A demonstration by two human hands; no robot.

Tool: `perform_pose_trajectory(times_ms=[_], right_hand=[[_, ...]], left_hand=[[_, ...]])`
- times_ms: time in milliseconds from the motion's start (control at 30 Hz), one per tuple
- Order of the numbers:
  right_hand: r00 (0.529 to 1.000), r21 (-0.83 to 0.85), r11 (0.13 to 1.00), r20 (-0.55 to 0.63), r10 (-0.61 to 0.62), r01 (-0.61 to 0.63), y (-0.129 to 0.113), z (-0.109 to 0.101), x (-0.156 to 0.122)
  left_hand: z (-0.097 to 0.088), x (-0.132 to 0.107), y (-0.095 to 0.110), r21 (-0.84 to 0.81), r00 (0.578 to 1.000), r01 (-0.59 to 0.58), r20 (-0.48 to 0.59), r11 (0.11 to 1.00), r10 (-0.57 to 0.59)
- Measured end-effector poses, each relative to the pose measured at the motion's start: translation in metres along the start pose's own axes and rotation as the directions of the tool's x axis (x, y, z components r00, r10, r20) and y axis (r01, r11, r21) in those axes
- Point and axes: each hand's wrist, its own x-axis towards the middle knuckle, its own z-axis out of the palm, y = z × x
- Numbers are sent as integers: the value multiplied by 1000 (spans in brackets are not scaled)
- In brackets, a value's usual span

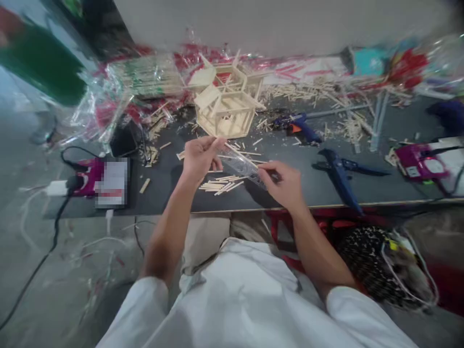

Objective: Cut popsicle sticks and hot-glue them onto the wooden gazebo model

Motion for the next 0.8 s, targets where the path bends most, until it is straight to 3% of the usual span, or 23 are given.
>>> perform_pose_trajectory(times_ms=[200, 467, 800], right_hand=[[991, -19, 991, 7, 134, -134, -20, 22, 12], [962, 177, 949, -28, 271, -262, -41, 45, 34], [961, 173, 948, -29, 277, -268, -35, 46, 35]], left_hand=[[3, 2, 4, 39, 997, 9, -77, 999, -6], [0, 7, -2, 19, 991, -18, -132, 1000, 21], [-1, 6, -3, 68, 991, -24, -133, 997, 33]])
